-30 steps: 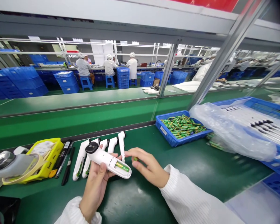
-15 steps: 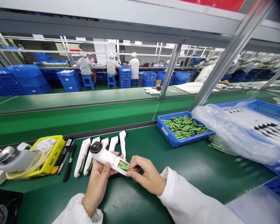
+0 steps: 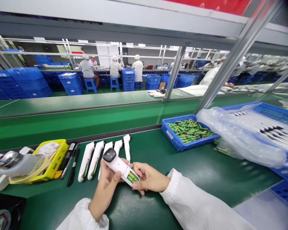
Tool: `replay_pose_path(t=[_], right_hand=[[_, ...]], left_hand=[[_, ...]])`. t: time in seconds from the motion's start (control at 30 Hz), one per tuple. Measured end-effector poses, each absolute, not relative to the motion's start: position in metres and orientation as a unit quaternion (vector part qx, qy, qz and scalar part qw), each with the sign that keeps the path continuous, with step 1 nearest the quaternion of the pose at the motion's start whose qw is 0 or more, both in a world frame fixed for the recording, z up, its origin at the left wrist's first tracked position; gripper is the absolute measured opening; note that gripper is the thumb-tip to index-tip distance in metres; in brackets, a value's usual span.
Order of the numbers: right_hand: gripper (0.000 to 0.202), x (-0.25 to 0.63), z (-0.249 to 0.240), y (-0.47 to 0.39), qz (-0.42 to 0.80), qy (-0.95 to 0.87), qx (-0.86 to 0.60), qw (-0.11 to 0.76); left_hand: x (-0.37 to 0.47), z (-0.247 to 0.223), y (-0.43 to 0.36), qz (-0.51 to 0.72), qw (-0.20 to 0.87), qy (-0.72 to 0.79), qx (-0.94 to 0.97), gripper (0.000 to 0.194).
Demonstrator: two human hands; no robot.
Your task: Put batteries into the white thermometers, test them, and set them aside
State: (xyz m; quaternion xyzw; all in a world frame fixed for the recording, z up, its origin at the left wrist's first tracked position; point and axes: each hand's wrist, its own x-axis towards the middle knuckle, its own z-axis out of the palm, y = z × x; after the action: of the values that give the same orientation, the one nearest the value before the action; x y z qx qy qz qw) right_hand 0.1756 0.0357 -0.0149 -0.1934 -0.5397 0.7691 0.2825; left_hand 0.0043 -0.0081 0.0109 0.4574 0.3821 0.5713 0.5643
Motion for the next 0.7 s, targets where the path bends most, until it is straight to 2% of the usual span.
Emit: replay_pose_path(t=[0.2,0.43,0.57,0.63,0.7], right_hand=[[0.051,0.174,-0.004,0.031,0.737,-0.562,-0.225,0.301],[0.042,0.177,0.007,0.029,0.61,-0.67,-0.249,0.342],[0.062,0.179,0.004,0.029,0.437,-0.791,-0.293,0.311],[0.063,0.179,0.005,0.03,0.335,-0.835,-0.309,0.307],[0.061,0.18,0.006,0.033,0.284,-0.835,-0.337,0.331]], left_hand=[[0.0,0.011,-0.003,0.555,0.581,0.387,0.453,0.038],[0.003,0.01,-0.005,0.57,0.566,0.398,0.443,0.042],[0.008,-0.002,-0.007,0.566,0.511,0.426,0.487,0.052],[0.007,-0.006,-0.007,0.524,0.463,0.465,0.544,0.056],[0.005,-0.006,-0.007,0.471,0.382,0.508,0.612,0.055]])
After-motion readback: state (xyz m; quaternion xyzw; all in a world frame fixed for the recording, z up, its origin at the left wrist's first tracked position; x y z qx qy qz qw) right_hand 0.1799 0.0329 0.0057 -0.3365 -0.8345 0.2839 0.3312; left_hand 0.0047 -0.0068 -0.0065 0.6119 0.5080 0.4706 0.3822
